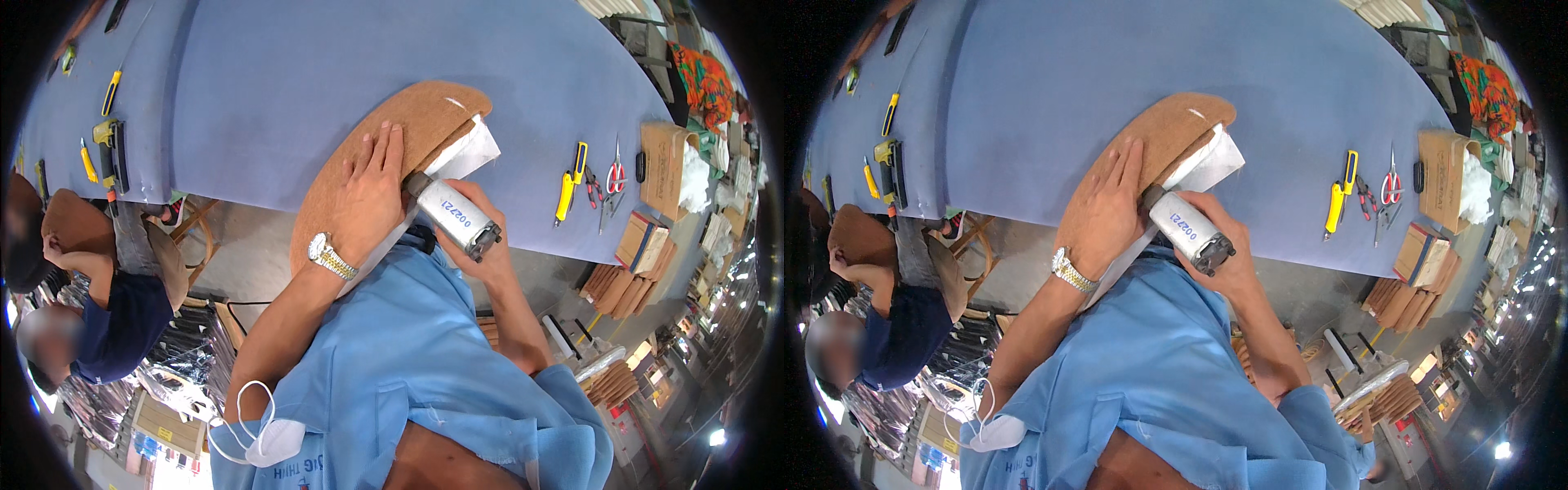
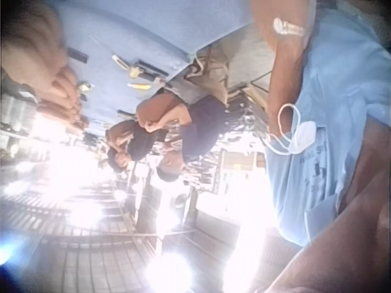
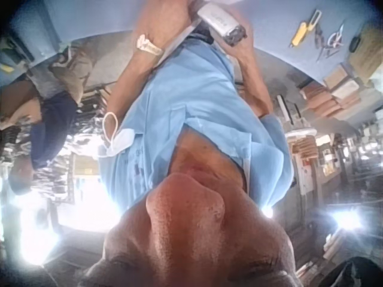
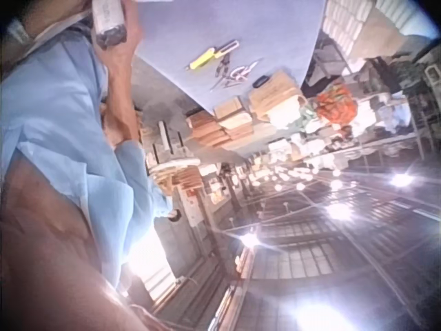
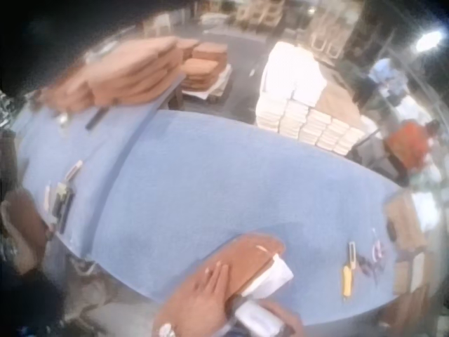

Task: The person wraps a brown cushion with white fabric, folds the edges, and secures them using a staple gun. They trim excess fabric with a utility knife and repeat the process on multiple cushions, stacking finished units on the table.

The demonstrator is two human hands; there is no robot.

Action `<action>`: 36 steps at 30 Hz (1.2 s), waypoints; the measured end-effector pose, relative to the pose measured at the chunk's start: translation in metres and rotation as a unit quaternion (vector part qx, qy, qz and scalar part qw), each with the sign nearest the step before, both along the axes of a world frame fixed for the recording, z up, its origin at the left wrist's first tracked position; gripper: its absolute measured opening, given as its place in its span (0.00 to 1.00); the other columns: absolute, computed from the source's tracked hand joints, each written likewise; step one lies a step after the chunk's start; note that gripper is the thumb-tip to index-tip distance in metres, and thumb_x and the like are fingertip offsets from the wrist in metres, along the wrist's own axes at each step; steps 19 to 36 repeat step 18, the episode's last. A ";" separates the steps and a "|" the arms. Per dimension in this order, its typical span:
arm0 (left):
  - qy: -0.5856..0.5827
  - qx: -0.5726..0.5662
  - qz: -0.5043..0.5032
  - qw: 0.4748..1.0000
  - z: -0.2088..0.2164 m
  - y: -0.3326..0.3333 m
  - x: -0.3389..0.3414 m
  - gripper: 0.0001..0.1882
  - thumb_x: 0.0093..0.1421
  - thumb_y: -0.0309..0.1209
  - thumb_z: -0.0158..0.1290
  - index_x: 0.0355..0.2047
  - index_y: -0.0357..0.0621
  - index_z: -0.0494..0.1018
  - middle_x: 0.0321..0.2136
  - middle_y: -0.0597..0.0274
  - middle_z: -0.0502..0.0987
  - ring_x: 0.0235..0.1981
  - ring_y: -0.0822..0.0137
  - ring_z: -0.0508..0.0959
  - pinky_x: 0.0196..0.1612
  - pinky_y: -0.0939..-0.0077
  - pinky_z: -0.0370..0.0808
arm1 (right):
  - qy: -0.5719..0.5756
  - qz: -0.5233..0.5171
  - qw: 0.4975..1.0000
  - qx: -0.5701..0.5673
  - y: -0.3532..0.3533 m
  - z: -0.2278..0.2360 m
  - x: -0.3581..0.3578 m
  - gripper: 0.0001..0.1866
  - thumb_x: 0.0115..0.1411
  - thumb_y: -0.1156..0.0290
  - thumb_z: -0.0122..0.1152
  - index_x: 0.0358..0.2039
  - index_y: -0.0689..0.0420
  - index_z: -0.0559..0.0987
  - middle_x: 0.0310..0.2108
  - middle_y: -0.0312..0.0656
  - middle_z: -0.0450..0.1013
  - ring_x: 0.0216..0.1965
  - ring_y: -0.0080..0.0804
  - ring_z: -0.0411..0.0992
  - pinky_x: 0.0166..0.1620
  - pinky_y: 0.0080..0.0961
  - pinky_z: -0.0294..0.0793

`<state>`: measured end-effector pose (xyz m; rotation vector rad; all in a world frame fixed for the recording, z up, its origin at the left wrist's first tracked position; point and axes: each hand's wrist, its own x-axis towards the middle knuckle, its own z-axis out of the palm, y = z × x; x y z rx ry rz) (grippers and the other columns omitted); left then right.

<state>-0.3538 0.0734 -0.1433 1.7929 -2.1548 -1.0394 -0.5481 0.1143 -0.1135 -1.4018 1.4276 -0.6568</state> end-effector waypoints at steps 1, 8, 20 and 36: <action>0.000 -0.002 -0.001 1.000 -0.003 -0.002 0.000 0.51 0.51 0.21 0.62 0.74 0.39 0.51 0.70 0.43 0.62 0.72 0.42 0.60 0.69 0.48 0.65 | -0.009 -0.007 1.000 0.002 0.000 -0.001 0.001 0.31 0.49 0.73 0.71 0.57 0.56 0.76 0.48 0.47 0.81 0.47 0.41 0.82 0.50 0.29 0.78; 0.055 -0.015 -0.087 0.995 0.009 -0.017 0.017 0.49 0.55 0.26 0.61 0.75 0.43 0.50 0.73 0.41 0.57 0.73 0.43 0.58 0.73 0.55 0.60 | -0.068 -0.003 0.997 -0.030 -0.001 -0.016 -0.001 0.31 0.51 0.75 0.69 0.58 0.57 0.76 0.47 0.47 0.81 0.48 0.39 0.81 0.51 0.29 0.77; 0.286 0.156 0.085 0.942 -0.066 -0.002 0.089 0.38 0.77 0.53 0.35 0.76 0.40 0.48 0.76 0.50 0.51 0.76 0.55 0.52 0.76 0.61 0.49 | -0.070 0.019 0.992 -0.104 0.003 -0.036 0.003 0.31 0.53 0.76 0.68 0.60 0.61 0.76 0.53 0.50 0.80 0.54 0.39 0.79 0.57 0.32 0.77; 0.286 0.156 0.085 0.942 -0.066 -0.002 0.089 0.38 0.77 0.53 0.35 0.76 0.40 0.48 0.76 0.50 0.51 0.76 0.55 0.52 0.76 0.61 0.49 | -0.070 0.019 0.992 -0.104 0.003 -0.036 0.003 0.31 0.53 0.76 0.68 0.60 0.61 0.76 0.53 0.50 0.80 0.54 0.39 0.79 0.57 0.32 0.77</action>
